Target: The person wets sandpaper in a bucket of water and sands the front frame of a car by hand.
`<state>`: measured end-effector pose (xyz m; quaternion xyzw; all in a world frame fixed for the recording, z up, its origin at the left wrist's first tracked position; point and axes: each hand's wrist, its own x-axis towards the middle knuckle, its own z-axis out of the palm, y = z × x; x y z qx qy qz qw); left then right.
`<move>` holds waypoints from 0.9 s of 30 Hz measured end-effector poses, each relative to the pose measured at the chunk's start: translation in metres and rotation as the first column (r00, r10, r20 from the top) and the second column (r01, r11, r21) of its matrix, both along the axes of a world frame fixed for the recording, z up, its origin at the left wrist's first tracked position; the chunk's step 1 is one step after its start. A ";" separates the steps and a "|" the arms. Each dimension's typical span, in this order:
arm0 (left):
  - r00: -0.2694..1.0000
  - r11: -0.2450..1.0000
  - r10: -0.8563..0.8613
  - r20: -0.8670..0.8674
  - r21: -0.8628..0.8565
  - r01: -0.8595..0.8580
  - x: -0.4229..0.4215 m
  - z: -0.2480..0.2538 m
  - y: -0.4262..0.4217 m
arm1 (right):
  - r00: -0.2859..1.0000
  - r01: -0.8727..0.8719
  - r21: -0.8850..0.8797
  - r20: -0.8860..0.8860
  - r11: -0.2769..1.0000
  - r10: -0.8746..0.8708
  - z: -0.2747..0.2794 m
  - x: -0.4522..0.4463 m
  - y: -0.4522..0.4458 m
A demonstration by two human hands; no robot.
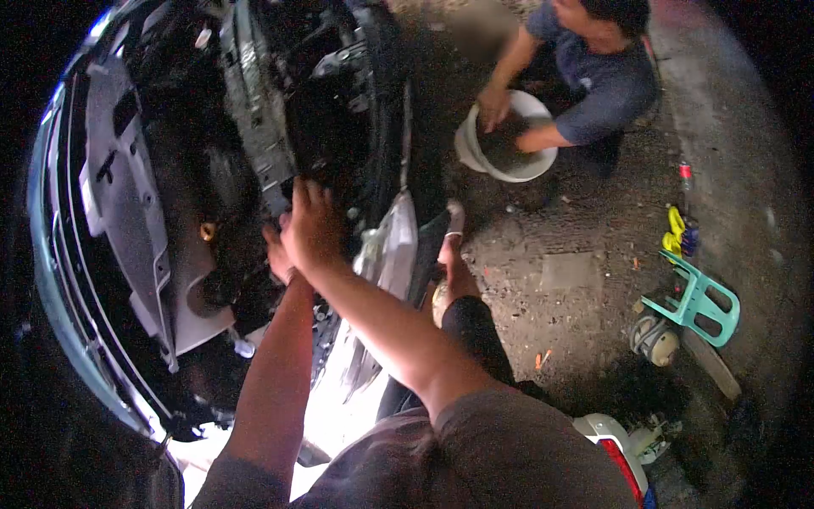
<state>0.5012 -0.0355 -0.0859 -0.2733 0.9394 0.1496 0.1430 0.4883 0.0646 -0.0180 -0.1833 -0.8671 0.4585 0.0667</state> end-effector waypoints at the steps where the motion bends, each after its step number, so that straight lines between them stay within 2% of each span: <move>1: 0.985 0.996 -0.089 -0.151 0.012 0.091 0.011 -0.038 -0.019 | 1.000 0.021 -0.005 0.005 1.000 -0.021 0.002 -0.004 0.005; 2: 0.998 0.998 -0.062 0.006 -0.011 0.062 0.005 -0.019 -0.011 | 1.000 0.020 0.011 0.011 1.000 -0.020 -0.001 -0.011 0.007; 5: 0.997 1.000 -0.027 -0.070 0.004 0.028 0.002 -0.020 -0.009 | 0.996 0.086 0.089 -0.042 0.992 -0.083 -0.016 -0.021 0.006; 7: 0.996 1.000 -0.004 -0.094 0.000 0.004 0.004 -0.012 0.001 | 0.997 -0.005 -0.073 0.078 0.997 0.011 -0.010 -0.015 0.013; 8: 0.997 1.000 0.001 -0.079 0.000 -0.001 0.001 0.003 0.008 | 0.996 -0.013 -0.049 0.089 0.999 0.018 -0.007 -0.012 0.013; 10: 0.999 0.999 0.026 -0.029 0.026 -0.026 0.002 0.009 0.011 | 0.975 0.047 -0.136 0.221 0.990 -0.016 -0.008 -0.020 0.010; 11: 0.999 1.000 0.001 -0.050 -0.006 -0.001 0.004 0.001 0.004 | 0.976 0.053 -0.129 0.216 0.990 -0.025 -0.009 -0.029 0.007; 13: 0.994 0.999 -0.029 -0.102 -0.044 0.024 0.004 0.000 0.007 | 0.977 0.213 -0.140 0.028 0.967 -0.211 -0.015 -0.052 0.007; 16: 0.998 0.999 0.038 -0.050 -0.025 -0.039 -0.002 0.015 0.019 | 0.958 0.285 -0.196 0.101 0.938 -0.270 -0.016 -0.073 0.009; 17: 0.999 1.000 0.014 -0.036 -0.027 -0.015 -0.002 0.007 0.012 | 0.953 0.302 -0.192 0.079 0.934 -0.292 -0.032 -0.074 0.006; 18: 0.993 0.999 -0.006 -0.119 -0.052 0.000 0.001 0.002 0.012 | 0.952 0.306 -0.183 0.078 0.934 -0.297 -0.034 -0.069 0.004; 20: 0.997 0.999 0.007 -0.072 -0.053 -0.011 -0.001 -0.001 0.009 | 0.922 0.383 -0.175 0.004 0.907 -0.388 -0.035 -0.051 -0.001; 22: 0.999 0.999 0.018 -0.037 -0.031 -0.019 -0.001 0.003 0.012 | 0.927 0.374 -0.093 0.026 0.923 -0.374 -0.038 -0.048 0.000; 24: 0.997 0.998 0.007 -0.073 -0.054 -0.011 0.000 0.001 0.009 | 0.896 0.351 -0.147 0.339 0.925 -0.286 -0.021 -0.052 0.004; 25: 0.998 0.998 -0.004 -0.066 -0.067 0.000 0.002 -0.001 0.008 | 0.934 0.340 -0.126 0.159 0.932 -0.319 -0.029 -0.058 0.002; 27: 0.998 0.997 0.005 -0.069 -0.074 -0.010 0.002 -0.009 0.004 | 0.929 0.360 -0.143 0.153 0.922 -0.338 -0.029 -0.074 0.004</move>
